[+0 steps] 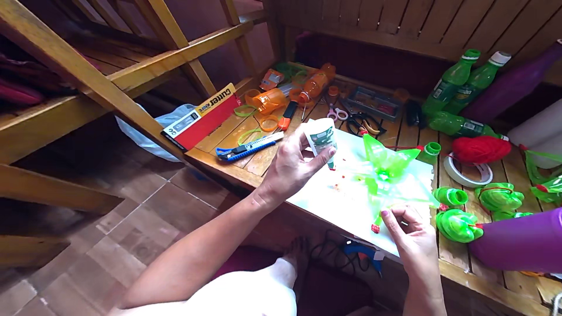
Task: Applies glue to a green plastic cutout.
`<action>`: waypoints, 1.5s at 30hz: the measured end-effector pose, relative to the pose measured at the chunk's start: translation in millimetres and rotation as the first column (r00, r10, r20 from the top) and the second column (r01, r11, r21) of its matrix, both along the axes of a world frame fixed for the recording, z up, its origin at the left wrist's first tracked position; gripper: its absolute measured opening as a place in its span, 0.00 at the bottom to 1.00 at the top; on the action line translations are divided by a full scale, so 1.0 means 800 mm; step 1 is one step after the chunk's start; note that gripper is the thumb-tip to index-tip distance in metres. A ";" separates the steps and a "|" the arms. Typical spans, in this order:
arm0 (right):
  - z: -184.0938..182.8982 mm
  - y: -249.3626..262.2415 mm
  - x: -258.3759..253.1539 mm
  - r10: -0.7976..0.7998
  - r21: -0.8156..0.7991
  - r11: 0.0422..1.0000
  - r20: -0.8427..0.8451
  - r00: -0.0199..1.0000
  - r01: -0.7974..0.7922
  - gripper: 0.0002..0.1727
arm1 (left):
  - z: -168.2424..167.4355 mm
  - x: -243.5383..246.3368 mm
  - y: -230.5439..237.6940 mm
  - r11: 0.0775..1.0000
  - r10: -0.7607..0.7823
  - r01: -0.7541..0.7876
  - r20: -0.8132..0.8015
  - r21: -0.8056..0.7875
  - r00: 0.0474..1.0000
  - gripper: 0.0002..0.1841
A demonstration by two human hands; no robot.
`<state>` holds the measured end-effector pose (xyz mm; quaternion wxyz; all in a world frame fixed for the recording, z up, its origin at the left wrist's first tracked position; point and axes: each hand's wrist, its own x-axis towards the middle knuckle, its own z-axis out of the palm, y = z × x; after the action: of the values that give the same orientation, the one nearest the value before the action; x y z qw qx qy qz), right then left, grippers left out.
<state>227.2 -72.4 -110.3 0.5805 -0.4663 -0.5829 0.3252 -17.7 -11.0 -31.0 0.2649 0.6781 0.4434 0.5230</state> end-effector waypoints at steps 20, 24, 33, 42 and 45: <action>0.000 0.001 0.000 0.007 0.012 1.000 -0.001 1.000 -0.007 0.07 | -0.002 0.000 0.003 0.999 0.007 -0.005 -0.047 0.045 0.999 0.21; 0.000 0.001 0.000 0.008 0.018 1.000 -0.001 1.000 -0.008 0.07 | -0.002 0.003 0.003 0.999 0.001 0.001 -0.047 0.039 0.999 0.21; 0.000 0.000 0.000 0.004 0.006 1.000 -0.010 1.000 -0.004 0.07 | -0.001 0.003 0.004 1.000 0.003 -0.002 -0.055 0.017 0.998 0.21; 0.000 0.000 0.000 0.005 0.011 1.000 -0.018 1.000 -0.005 0.07 | 0.000 -0.002 0.009 0.999 0.040 -0.040 -0.028 0.001 0.999 0.20; 0.000 0.000 -0.001 0.009 0.013 1.000 -0.015 1.000 -0.009 0.07 | -0.003 -0.003 0.009 1.000 0.022 -0.023 -0.007 -0.016 1.000 0.21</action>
<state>226.7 -72.4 -110.5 0.5863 -0.4575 -0.5826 0.3279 -19.9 -3.7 -33.0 0.2626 0.6729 0.4560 0.5199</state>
